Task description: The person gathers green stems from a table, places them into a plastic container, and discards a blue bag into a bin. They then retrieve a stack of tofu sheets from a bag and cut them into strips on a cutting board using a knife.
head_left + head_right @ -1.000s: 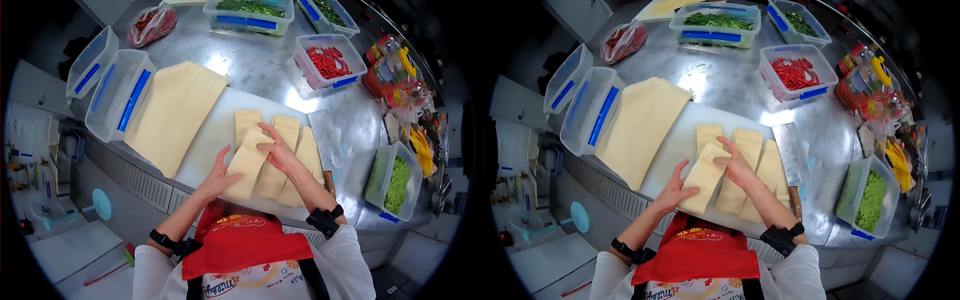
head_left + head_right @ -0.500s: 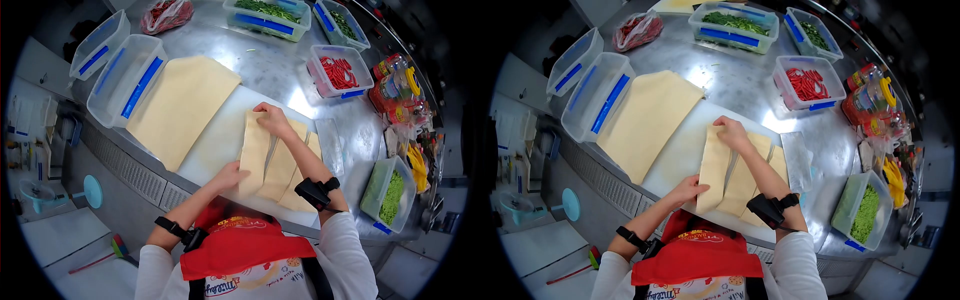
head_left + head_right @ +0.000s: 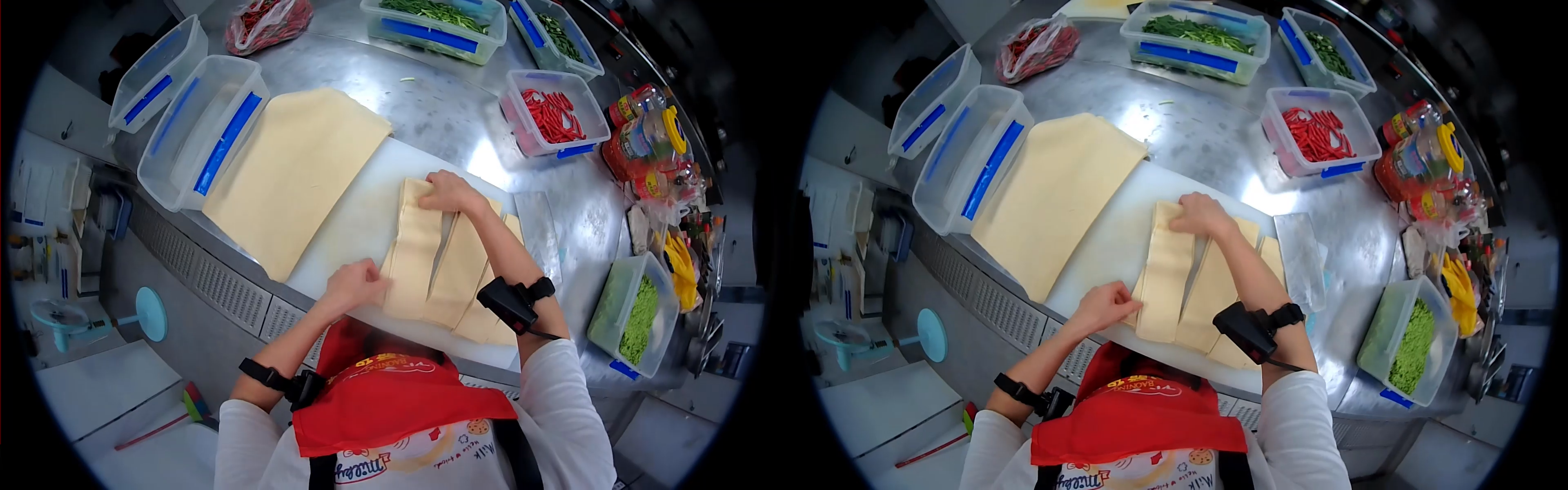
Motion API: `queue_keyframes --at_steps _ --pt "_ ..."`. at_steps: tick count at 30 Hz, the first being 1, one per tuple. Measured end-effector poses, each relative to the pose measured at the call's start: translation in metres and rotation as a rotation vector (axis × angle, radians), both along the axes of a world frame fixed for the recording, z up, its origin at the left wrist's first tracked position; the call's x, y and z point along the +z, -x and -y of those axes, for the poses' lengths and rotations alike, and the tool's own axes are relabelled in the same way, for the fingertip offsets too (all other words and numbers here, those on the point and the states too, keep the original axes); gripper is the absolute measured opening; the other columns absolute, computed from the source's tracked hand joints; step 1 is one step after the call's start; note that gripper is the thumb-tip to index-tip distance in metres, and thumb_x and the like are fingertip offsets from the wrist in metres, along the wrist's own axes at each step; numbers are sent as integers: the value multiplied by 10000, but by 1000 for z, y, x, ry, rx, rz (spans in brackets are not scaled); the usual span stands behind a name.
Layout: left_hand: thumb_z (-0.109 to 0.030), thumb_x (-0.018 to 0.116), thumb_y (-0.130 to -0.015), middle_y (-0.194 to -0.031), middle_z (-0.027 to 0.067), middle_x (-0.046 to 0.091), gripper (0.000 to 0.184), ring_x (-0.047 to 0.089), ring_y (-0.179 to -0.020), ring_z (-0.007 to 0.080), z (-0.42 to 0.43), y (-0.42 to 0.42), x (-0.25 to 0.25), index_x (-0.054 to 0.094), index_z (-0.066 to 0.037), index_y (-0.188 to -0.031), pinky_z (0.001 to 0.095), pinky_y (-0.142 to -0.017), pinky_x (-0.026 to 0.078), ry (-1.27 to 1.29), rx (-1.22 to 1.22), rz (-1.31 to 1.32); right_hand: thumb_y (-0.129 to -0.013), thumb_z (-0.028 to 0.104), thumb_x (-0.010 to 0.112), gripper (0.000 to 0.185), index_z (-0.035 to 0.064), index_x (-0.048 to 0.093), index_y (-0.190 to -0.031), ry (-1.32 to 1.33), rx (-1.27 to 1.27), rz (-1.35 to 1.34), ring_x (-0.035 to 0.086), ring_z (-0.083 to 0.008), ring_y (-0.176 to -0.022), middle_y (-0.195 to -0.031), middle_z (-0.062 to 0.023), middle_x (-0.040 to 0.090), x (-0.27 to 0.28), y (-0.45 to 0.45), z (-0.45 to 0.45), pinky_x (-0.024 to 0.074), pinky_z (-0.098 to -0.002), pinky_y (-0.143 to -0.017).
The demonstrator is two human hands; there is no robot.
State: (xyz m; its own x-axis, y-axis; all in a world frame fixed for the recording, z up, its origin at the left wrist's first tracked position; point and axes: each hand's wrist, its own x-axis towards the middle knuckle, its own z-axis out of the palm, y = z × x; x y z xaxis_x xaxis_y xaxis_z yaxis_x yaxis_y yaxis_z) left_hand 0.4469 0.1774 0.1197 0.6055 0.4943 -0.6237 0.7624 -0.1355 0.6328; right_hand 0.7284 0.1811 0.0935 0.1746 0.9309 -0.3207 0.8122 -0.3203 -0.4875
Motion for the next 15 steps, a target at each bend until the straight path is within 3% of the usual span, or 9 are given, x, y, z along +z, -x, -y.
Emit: queue_keyframes --at_steps 2,3,6,8,10,12,15 --pt "-310 772 -712 -929 122 662 482 640 -747 187 -7 2 -9 569 -16 -1036 310 -637 497 -141 123 154 -663 245 638 383 38 590 -981 -152 22 18 584 -310 -870 -864 -137 610 -3 1 5 472 -364 -805" --pt "-277 816 -666 -1085 129 631 610 634 -896 203 -14 -1 -4 546 -14 -1146 312 -740 505 -92 186 205 -661 223 643 346 36 571 -943 -128 24 -133 572 -273 -833 -831 -115 596 6 2 7 463 -343 -773" --pt "-236 833 -643 -1177 122 590 734 599 -1005 208 -16 -15 -7 497 -18 -1259 312 -870 475 -150 331 608 -658 157 655 263 38 514 -846 -77 40 -560 521 -165 -752 -761 -50 554 64 9 19 429 -281 -691" --pt "-245 823 -655 -1150 126 608 744 586 -1043 211 -14 -31 -8 488 2 -1272 319 -905 460 -79 306 798 -663 114 659 238 49 477 -803 -83 50 -815 470 -98 -736 -755 -4 524 103 20 35 396 -245 -659" --pt "-231 807 -677 -1146 121 614 719 579 -1057 199 -13 -38 -3 489 11 -1275 319 -914 457 137 210 809 -680 104 665 227 53 485 -809 -147 70 -898 466 -70 -742 -764 14 524 138 31 48 395 -231 -662" --pt "-194 786 -708 -1165 106 607 658 579 -1048 173 -15 -34 8 500 10 -1265 312 -898 464 485 38 615 -688 103 676 227 57 490 -809 -247 17 -941 463 -53 -743 -770 25 523 148 35 55 394 -222 -665" --pt "-147 752 -751 -1176 77 603 600 573 -1053 148 -18 -19 12 496 4 -1272 296 -920 449 582 -46 417 -697 101 701 234 62 494 -799 -456 -158 -915 477 -54 -739 -775 33 525 146 25 61 395 -214 -668"
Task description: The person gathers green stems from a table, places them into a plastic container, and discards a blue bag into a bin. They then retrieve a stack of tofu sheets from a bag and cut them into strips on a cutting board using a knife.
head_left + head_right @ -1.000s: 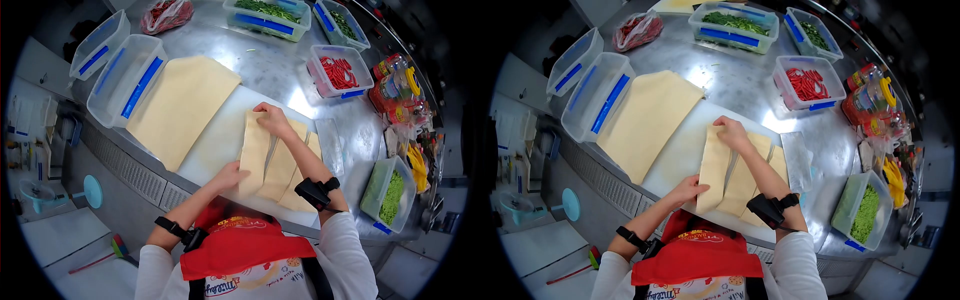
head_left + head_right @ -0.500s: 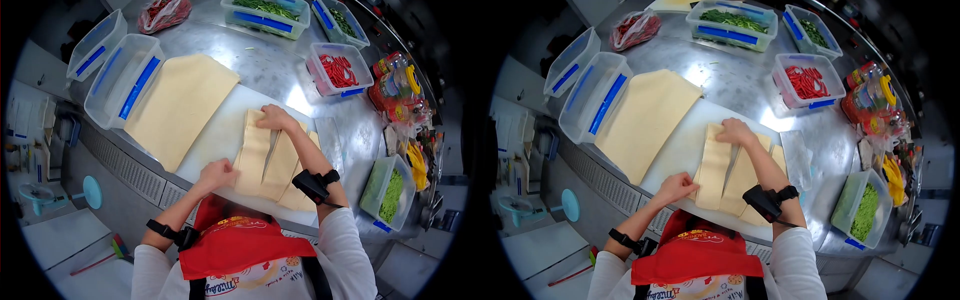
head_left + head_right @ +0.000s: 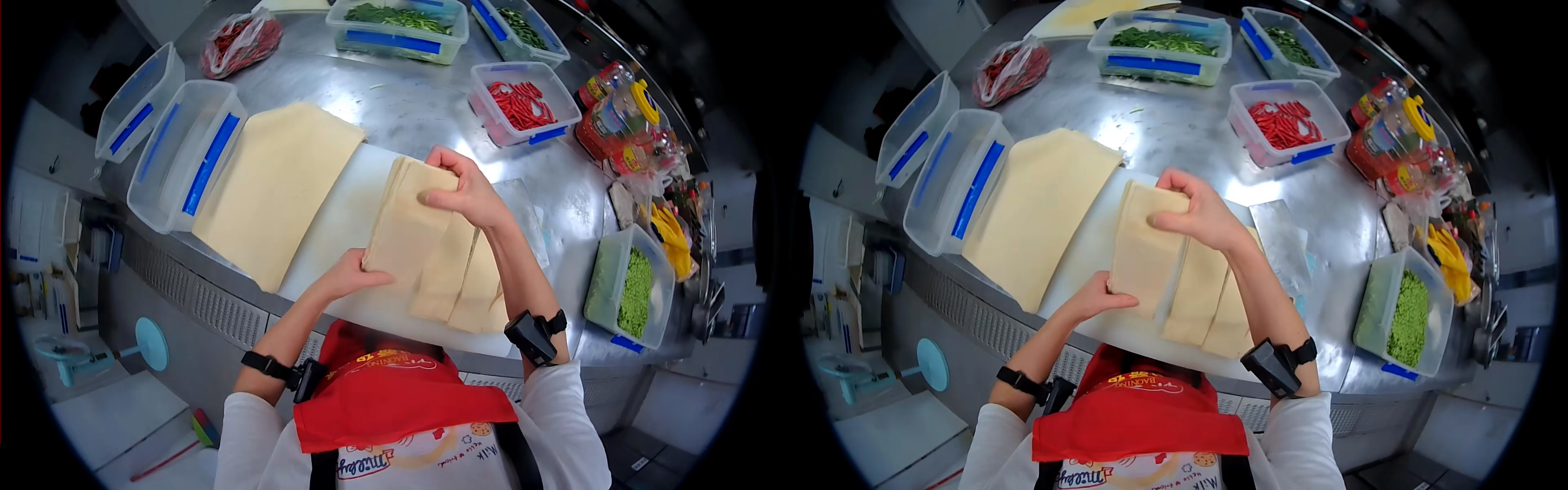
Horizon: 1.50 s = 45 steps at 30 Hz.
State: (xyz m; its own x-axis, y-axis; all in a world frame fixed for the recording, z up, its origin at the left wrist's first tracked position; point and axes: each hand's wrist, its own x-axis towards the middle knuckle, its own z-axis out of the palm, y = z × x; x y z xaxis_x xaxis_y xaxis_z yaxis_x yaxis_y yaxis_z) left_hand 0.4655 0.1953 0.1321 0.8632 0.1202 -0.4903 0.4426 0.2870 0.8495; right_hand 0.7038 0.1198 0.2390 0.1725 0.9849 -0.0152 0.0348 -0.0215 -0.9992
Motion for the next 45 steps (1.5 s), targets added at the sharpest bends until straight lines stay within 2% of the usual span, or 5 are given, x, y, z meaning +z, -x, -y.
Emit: queue_keyframes --at_steps 6,19,25,34,45 --pt "-137 704 -768 -1051 97 654 468 624 -962 182 -18 25 28 550 -4 -1189 312 -826 494 -17 178 40 -747 125 710 216 43 565 -883 190 -271 -126 521 -72 -764 -823 3 580 -67 -13 9 433 -236 -664" --pt "-316 738 -678 -1429 186 268 761 405 -1182 382 15 -2 -25 428 -159 -1355 561 -893 344 -1641 -281 58 -878 42 581 171 15 588 -1047 -6 -791 217 596 -111 -918 -972 -24 625 -113 -39 120 498 -243 -739" --pt "-284 715 -712 -1363 202 355 726 418 -1166 375 32 -35 13 408 -142 -1355 601 -918 322 -1536 -223 378 -891 49 572 152 20 592 -1039 307 -896 -21 602 -94 -840 -929 -41 630 -110 -11 253 498 -237 -713" --pt "-209 656 -844 -1132 137 553 610 558 -986 187 55 -87 -12 382 54 -1321 298 -770 488 103 308 -288 -886 39 550 237 16 584 -1119 207 -597 -267 612 -107 -866 -988 -56 645 -118 35 213 513 -252 -733" --pt "-35 547 -845 -1090 71 620 423 596 -953 117 78 -93 -14 466 -11 -1260 265 -844 473 -51 81 43 -907 274 563 317 -34 592 -978 687 -396 -17 612 -108 -758 -903 -71 647 -102 -12 152 514 -266 -633"
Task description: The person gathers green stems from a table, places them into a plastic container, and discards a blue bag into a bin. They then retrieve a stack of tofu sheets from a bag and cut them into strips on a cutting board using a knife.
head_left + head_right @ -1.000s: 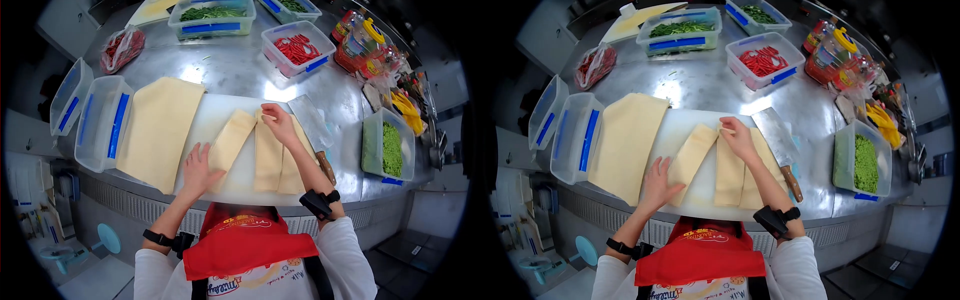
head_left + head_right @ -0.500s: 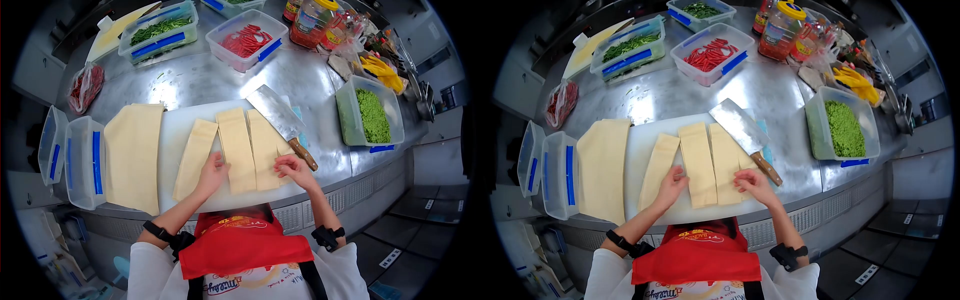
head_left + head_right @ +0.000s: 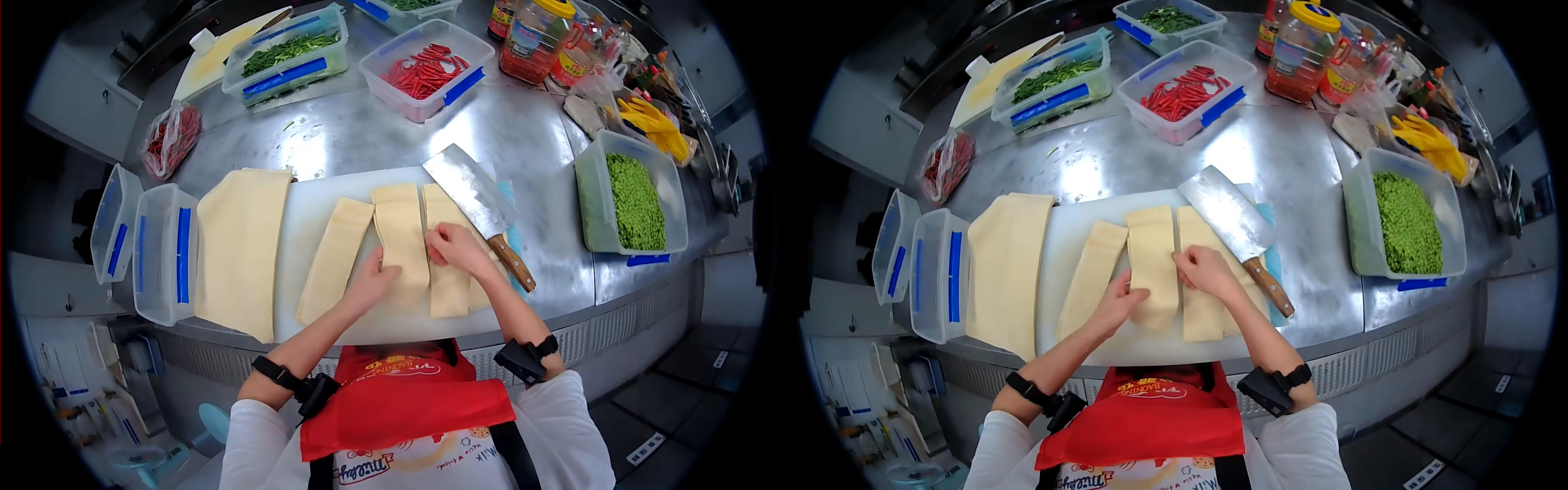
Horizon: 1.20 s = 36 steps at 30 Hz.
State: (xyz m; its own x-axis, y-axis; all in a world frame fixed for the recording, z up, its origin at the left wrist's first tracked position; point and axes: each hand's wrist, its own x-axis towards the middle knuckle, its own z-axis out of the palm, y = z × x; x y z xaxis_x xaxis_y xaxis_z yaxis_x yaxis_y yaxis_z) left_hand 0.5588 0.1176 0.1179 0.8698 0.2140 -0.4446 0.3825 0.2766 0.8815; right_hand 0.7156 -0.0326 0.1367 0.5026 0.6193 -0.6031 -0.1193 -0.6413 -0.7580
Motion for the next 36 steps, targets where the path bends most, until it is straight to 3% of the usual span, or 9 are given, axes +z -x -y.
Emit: queue_keyframes --at_steps 4,8,17,21,24,26,29,33,36 --pt "-7 513 -848 -1145 64 597 445 587 -995 111 -11 -1 57 447 -22 -1287 252 -866 470 186 -3 49 -920 457 519 500 2 581 -1116 -211 -111 -596 637 -172 -893 -1025 -101 647 -7 14 -6 523 -320 -787" --pt "-37 530 -840 -1133 45 601 455 587 -991 105 -25 12 80 452 -29 -1288 253 -867 471 291 -83 79 -928 363 537 506 32 458 -1302 -686 -692 -949 547 -218 -1133 -1246 -103 561 -20 37 -38 429 -380 -982" --pt "-38 559 -825 -1068 68 626 386 606 -927 114 -146 137 84 523 2 -1208 255 -806 493 -48 129 -167 -902 13 510 486 91 361 -1358 -694 -428 -881 506 -247 -1179 -1282 -111 498 14 66 -147 431 -423 -985" --pt "17 515 -821 -1071 73 637 397 614 -936 139 -202 196 73 521 -7 -1217 268 -820 496 -89 321 -97 -894 32 527 477 89 366 -1339 -818 -257 -921 528 -227 -1119 -1237 -124 508 7 104 -231 457 -371 -944" --pt "6 514 -826 -1053 82 632 414 608 -914 138 -236 221 54 496 -13 -1238 279 -802 495 -170 340 -153 -903 87 552 464 64 374 -1331 -736 -198 -742 523 -189 -1098 -1221 -127 511 7 103 -245 461 -332 -925" --pt "-17 522 -839 -953 55 625 368 588 -824 127 -246 227 34 518 -26 -1207 277 -746 489 -804 200 -478 -907 111 561 468 54 371 -1331 -704 -233 -605 513 -169 -1103 -1221 -129 507 -2 98 -237 457 -320 -924" --pt "-26 527 -856 -870 33 606 288 565 -757 125 -222 193 22 556 -29 -1142 265 -695 476 -1132 456 -60 -898 76 562 319 38 501 -1208 -720 -293 -495 601 -157 -926 -1051 -101 600 -6 62 -167 512 -283 -813" --pt "-49 553 -878 -947 58 647 200 612 -831 141 -133 93 31 612 -34 -1069 264 -732 513 -132 142 77 -865 -19 524 203 19 573 -1058 -434 -305 710 631 -173 -830 -935 -78 648 -33 1 -30 518 -285 -701" --pt "-103 561 -896 -1231 143 551 407 577 -1075 214 -66 22 24 480 14 -1277 337 -894 495 212 -142 -33 -816 127 616 283 38 564 -1080 -61 -306 1117 601 -307 -869 -1008 -128 597 -27 -8 70 496 -381 -732"
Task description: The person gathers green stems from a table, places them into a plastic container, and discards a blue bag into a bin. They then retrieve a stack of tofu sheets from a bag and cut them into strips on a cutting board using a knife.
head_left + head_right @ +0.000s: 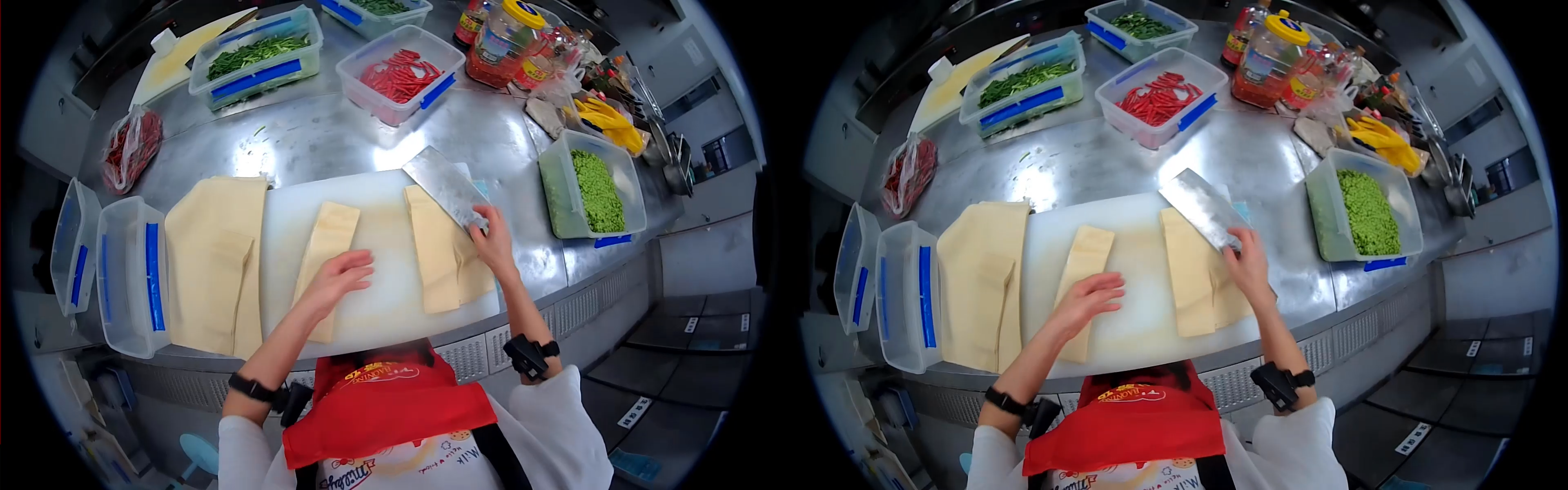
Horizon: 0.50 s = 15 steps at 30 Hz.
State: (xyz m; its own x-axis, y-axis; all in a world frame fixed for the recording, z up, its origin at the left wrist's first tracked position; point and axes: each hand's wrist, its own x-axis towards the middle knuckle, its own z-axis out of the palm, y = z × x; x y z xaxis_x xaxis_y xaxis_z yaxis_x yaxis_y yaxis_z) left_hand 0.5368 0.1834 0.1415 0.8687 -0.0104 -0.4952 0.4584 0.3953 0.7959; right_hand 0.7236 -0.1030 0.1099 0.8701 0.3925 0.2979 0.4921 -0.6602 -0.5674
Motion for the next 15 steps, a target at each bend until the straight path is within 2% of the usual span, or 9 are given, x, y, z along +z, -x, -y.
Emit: queue_keyframes --at_steps 1,2,4,5,8,9,12,15 --pt "-123 567 -896 -1262 153 522 446 559 -1107 224 20 -22 -9 451 28 -1299 357 -925 477 38 31 -36 -813 173 626 319 46 555 -1097 134 -35 52 590 -330 -872 -1007 -134 587 4 8 20 490 -401 -736" --pt "-143 572 -896 -1293 163 493 488 541 -1138 235 35 -42 -18 421 41 -1322 376 -956 460 74 62 -72 -818 193 626 334 52 546 -1111 170 -48 -33 590 -330 -876 -1008 -130 585 1 18 34 490 -404 -733" --pt "-166 594 -878 -1208 145 541 479 564 -1076 217 56 -77 -27 455 54 -1280 366 -876 486 208 160 -110 -828 234 626 366 64 527 -1137 236 -71 -202 590 -331 -884 -1008 -124 579 -2 27 55 490 -411 -727" --pt "-178 604 -870 -1166 137 565 475 576 -1046 209 64 -92 -31 472 60 -1259 361 -836 499 274 212 -131 -830 247 629 376 68 523 -1143 248 -57 -201 592 -329 -885 -1015 -122 579 -4 25 60 491 -411 -726" --pt "-160 608 -849 -1002 92 623 338 602 -889 191 75 -120 -46 564 47 -1113 348 -730 499 84 152 -173 -835 277 632 399 74 512 -1157 266 -35 -212 596 -327 -889 -1036 -118 582 -3 29 63 491 -411 -725" --pt "-154 628 -817 -838 49 627 213 583 -747 175 81 -127 -44 605 22 -936 321 -647 470 -20 146 -210 -838 284 631 401 74 510 -1158 261 -41 -212 598 -329 -890 -1043 -118 584 -1 27 66 491 -413 -725" --pt "-166 662 -786 -799 51 619 217 584 -730 177 100 -141 -42 616 23 -882 311 -630 463 -452 60 -196 -848 283 623 399 74 511 -1169 123 -90 -145 603 -337 -891 -1043 -123 594 -8 24 79 491 -419 -724" --pt "-179 683 -765 -881 79 634 301 594 -756 177 108 -147 -52 596 29 -965 306 -621 456 -715 52 -117 -859 271 616 390 82 520 -1186 12 -183 -76 604 -341 -897 -1040 -121 602 -9 9 92 491 -422 -725"
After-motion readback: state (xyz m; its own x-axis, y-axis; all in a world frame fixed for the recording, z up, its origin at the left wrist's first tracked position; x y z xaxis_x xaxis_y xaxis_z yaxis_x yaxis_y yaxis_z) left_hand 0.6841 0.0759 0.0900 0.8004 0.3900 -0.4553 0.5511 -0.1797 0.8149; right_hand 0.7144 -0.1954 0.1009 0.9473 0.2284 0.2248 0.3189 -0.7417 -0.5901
